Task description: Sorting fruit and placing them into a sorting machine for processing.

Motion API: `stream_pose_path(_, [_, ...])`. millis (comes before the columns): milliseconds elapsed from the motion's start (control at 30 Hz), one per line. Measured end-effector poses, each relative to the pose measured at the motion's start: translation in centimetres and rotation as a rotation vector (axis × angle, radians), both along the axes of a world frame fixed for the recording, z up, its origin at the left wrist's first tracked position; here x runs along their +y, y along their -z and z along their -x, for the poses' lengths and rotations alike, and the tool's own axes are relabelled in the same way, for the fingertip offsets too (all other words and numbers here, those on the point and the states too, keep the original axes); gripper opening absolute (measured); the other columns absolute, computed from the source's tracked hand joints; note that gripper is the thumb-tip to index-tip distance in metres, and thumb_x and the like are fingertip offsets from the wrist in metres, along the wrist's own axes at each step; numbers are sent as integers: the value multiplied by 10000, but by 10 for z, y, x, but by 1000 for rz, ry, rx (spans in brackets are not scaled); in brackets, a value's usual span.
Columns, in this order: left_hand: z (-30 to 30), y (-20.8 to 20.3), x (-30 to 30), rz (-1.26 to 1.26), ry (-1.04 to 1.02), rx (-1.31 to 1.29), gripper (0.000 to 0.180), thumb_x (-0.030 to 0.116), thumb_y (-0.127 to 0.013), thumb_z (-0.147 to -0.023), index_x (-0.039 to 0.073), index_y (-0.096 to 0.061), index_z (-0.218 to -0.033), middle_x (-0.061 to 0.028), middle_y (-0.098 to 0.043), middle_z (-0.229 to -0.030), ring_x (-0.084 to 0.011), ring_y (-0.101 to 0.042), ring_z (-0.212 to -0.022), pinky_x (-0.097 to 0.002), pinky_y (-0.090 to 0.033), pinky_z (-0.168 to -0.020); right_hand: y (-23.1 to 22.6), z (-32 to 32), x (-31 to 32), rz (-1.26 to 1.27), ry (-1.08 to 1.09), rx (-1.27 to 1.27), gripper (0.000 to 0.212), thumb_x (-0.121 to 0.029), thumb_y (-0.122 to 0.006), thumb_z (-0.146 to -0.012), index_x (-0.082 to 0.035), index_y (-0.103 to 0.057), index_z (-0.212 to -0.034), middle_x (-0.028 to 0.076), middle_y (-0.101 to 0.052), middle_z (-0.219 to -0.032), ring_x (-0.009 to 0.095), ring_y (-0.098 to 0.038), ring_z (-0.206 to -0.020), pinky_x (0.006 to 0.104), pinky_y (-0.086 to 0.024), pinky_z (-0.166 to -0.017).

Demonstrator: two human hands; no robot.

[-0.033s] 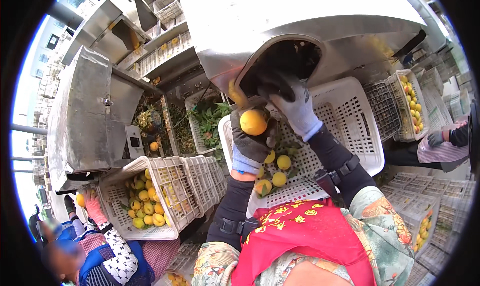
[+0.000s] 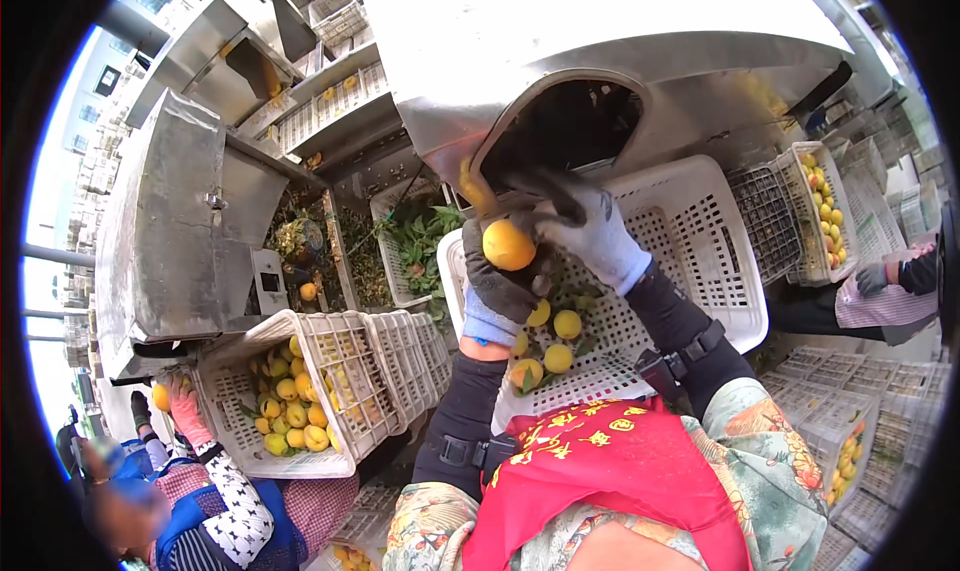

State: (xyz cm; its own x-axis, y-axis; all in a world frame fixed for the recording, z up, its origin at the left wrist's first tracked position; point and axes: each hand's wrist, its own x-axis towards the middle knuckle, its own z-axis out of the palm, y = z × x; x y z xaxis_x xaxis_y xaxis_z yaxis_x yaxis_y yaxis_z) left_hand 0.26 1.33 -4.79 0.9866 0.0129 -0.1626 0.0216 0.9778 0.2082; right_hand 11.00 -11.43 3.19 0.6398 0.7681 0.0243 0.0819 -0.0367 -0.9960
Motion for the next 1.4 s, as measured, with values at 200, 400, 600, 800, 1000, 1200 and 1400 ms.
stream_pose_path(200, [3,-36,-27,-181,-31,176,466,440,-473,-956,111,-522,-1282,-101,-594,-1214,-265,-569,-1110,-427,-452,-974,25,20,-23,280,89,-698,823,-360,-753,-695,-112,-406,-1399,162,-527,-1301,332,-538,-1123,413,-382,-994])
stream_pose_path(400, [9,-27,-35,-648,-243,-78,523,153,-608,-900,43,-406,-1370,-109,-539,-1286,-231,-553,-1139,-361,-456,-986,9,41,-28,241,310,-743,864,-405,-760,-686,-59,-400,-1391,172,-543,-1253,350,-519,-1099,454,-362,-980])
stream_pose_path(600, [3,-22,-52,-707,-363,-118,552,-4,-598,-875,48,-388,-1383,-110,-505,-1328,-223,-538,-1168,-353,-463,-992,0,53,-20,249,497,-797,913,-400,-793,-645,-25,-398,-1378,174,-561,-1187,378,-512,-1080,469,-350,-982])
stream_pose_path(800, [-10,-17,-60,-861,-469,-131,527,67,-624,-882,48,-419,-1367,-94,-542,-1292,-189,-549,-1156,-349,-459,-987,24,34,-14,197,510,-802,906,-408,-768,-660,-25,-380,-1383,176,-524,-1226,385,-465,-1134,495,-289,-1035])
stream_pose_path(1000, [-21,42,-36,-202,-149,377,390,100,-596,-903,55,-512,-1281,-94,-576,-1231,-204,-582,-1081,-355,-487,-927,43,-6,-7,316,599,-889,887,-368,-773,-659,-27,-386,-1381,189,-510,-1260,393,-456,-1175,513,-290,-1046])
stream_pose_path(1200, [-5,146,-43,-2113,636,510,610,282,-579,-810,147,-427,-1386,-220,-432,-1394,-370,-453,-1250,-431,-369,-1038,61,-81,43,35,686,-1144,774,-291,-756,-693,-1,-425,-1330,210,-474,-1282,387,-403,-1229,529,-295,-1044])
stream_pose_path(1400, [2,173,-46,-2195,1323,91,671,249,-598,-812,161,-362,-1434,-183,-329,-1477,-367,-405,-1299,-418,-355,-1053,70,-11,-9,279,306,-1068,701,-201,-706,-722,-34,-433,-1345,179,-483,-1316,418,-429,-1192,508,-325,-1024])
